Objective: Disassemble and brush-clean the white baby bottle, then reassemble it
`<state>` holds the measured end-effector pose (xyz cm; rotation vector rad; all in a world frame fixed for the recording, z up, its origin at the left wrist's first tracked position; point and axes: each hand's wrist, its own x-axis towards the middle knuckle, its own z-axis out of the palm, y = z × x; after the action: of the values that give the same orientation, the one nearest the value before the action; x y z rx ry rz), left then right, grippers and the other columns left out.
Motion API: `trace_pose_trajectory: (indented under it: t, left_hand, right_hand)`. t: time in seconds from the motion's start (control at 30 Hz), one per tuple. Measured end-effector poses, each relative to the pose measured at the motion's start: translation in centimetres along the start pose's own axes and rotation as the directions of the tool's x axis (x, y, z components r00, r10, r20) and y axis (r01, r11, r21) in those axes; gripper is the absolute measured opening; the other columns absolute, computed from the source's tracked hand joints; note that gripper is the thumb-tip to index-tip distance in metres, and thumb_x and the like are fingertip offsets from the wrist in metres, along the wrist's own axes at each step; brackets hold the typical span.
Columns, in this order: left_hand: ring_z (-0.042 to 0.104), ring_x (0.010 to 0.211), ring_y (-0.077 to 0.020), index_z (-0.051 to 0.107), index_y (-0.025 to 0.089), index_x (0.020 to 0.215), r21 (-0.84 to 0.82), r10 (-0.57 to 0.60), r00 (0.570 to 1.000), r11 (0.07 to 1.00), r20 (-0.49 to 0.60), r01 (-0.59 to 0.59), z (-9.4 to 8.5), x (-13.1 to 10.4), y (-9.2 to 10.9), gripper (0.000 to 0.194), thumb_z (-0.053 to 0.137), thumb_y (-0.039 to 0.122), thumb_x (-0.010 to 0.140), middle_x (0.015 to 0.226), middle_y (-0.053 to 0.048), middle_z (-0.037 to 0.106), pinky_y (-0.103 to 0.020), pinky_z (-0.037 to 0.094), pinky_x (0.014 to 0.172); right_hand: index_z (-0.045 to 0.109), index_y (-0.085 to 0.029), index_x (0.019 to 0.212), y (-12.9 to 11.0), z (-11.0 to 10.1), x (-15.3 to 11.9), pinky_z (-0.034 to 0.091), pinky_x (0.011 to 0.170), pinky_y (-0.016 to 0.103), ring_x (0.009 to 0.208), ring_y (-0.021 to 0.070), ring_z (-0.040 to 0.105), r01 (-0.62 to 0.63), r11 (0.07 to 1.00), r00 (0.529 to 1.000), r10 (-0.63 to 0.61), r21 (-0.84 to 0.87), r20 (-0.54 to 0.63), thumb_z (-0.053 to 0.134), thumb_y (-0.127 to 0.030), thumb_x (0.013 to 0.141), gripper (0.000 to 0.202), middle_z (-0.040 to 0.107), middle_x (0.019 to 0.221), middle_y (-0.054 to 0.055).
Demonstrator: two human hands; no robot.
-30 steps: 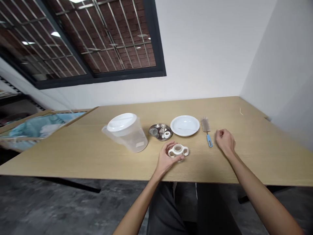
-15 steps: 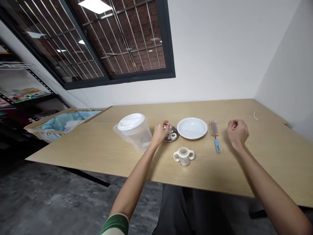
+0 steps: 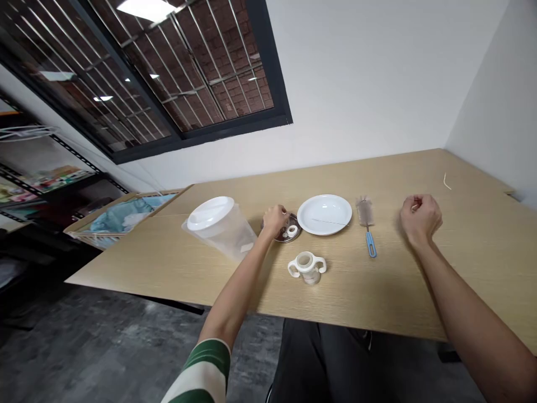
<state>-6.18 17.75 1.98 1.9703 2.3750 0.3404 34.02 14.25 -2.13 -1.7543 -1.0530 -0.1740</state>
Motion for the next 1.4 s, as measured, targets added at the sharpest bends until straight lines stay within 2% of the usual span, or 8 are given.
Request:
trace_pose_trajectory:
  t: [0.2,0.43,0.63,0.83,1.03,1.2,1.3,1.4]
  left_hand:
    - [0.066,0.111,-0.026,0.071,0.024,0.107,-0.028,0.022,0.999,0.999,-0.032,-0.023,-1.6,-2.7,-0.9,0.028,0.053,0.038,0.092,0.115,-0.01,0.073,-0.034,0.048,0.092]
    - [0.065,0.115,-0.0302,0.067,0.02,0.116,-0.045,-0.056,0.997,0.997,0.047,0.058,-0.9,-0.1,-0.1,0.042,0.062,0.049,0.086,0.119,-0.016,0.071,-0.038,0.049,0.094]
    - [0.067,0.11,-0.0286,0.074,0.02,0.099,-0.036,-0.035,0.997,0.999,0.062,0.038,0.4,0.9,0.9,0.03,0.068,0.044,0.081,0.109,-0.015,0.074,-0.035,0.05,0.092]
    - [0.069,0.101,-0.0257,0.075,0.017,0.092,-0.128,-0.002,1.0,0.992,0.009,0.003,0.8,0.1,1.5,0.023,0.067,0.034,0.079,0.098,-0.013,0.076,-0.033,0.05,0.089]
    - [0.071,0.095,-0.0202,0.073,0.016,0.103,-0.287,-0.022,0.987,0.958,-0.16,-0.025,-1.7,-3.8,0.1,0.031,0.066,0.032,0.077,0.098,-0.009,0.076,-0.028,0.055,0.086]
    - [0.073,0.081,-0.0211,0.075,0.011,0.092,-0.672,-0.136,0.934,0.729,-0.331,-0.132,-4.8,-8.8,-0.7,0.039,0.081,0.04,0.067,0.087,-0.009,0.076,-0.028,0.06,0.071]
    - [0.074,0.081,-0.0193,0.075,0.011,0.094,-0.765,-0.152,0.904,0.599,-0.399,-0.237,-6.6,-11.4,-0.1,0.043,0.084,0.042,0.066,0.093,-0.01,0.077,-0.026,0.061,0.068]
    - [0.075,0.086,-0.0189,0.074,0.014,0.093,-0.784,-0.129,0.881,0.528,-0.455,-0.327,-8.0,-13.5,0.5,0.04,0.087,0.04,0.066,0.098,-0.009,0.077,-0.027,0.063,0.071]
  right_hand:
    - [0.057,-0.02,0.09,-0.5,-0.3,-0.4,0.041,0.082,0.039,0.089,0.0262,0.057,-0.011,0.999,0.999,0.009,0.031,0.053,0.043,-0.032,0.088,0.018,0.062,0.088,0.01]
    - [0.058,-0.018,0.09,-0.6,0.3,-1.3,0.04,0.077,0.036,0.083,0.0236,0.055,0.004,1.0,0.995,-0.007,0.031,0.097,0.043,-0.032,0.088,0.021,0.063,0.088,0.01]
    - [0.057,-0.018,0.087,-0.3,0.4,-1.0,0.039,0.076,0.034,0.082,0.0211,0.053,-0.008,0.999,0.995,0.004,0.044,0.103,0.045,-0.031,0.087,0.018,0.063,0.09,0.01]
    - [0.055,-0.018,0.09,0.0,0.4,-0.5,0.04,0.083,0.036,0.083,0.0203,0.052,-0.007,0.998,0.994,0.001,0.054,0.111,0.044,-0.029,0.089,0.015,0.059,0.089,0.008]
    - [0.054,-0.018,0.093,0.2,0.4,-0.3,0.04,0.086,0.037,0.086,0.0205,0.053,-0.013,0.998,0.994,0.007,0.06,0.105,0.043,-0.027,0.091,0.014,0.058,0.09,0.007]
    - [0.054,-0.018,0.092,-0.1,0.3,-0.5,0.039,0.085,0.037,0.086,0.0205,0.052,0.008,0.999,0.993,-0.013,0.047,0.115,0.046,-0.025,0.091,0.011,0.058,0.09,0.007]
    - [0.054,-0.018,0.093,-0.6,-0.1,-0.6,0.038,0.084,0.036,0.085,0.0194,0.051,0.004,0.999,0.99,-0.009,0.034,0.143,0.046,-0.024,0.091,0.01,0.059,0.09,0.007]
    - [0.054,-0.018,0.094,-1.2,-0.7,-0.7,0.037,0.084,0.034,0.082,0.0176,0.049,-0.012,1.0,0.983,0.01,0.014,0.183,0.046,-0.023,0.092,0.01,0.06,0.091,0.007]
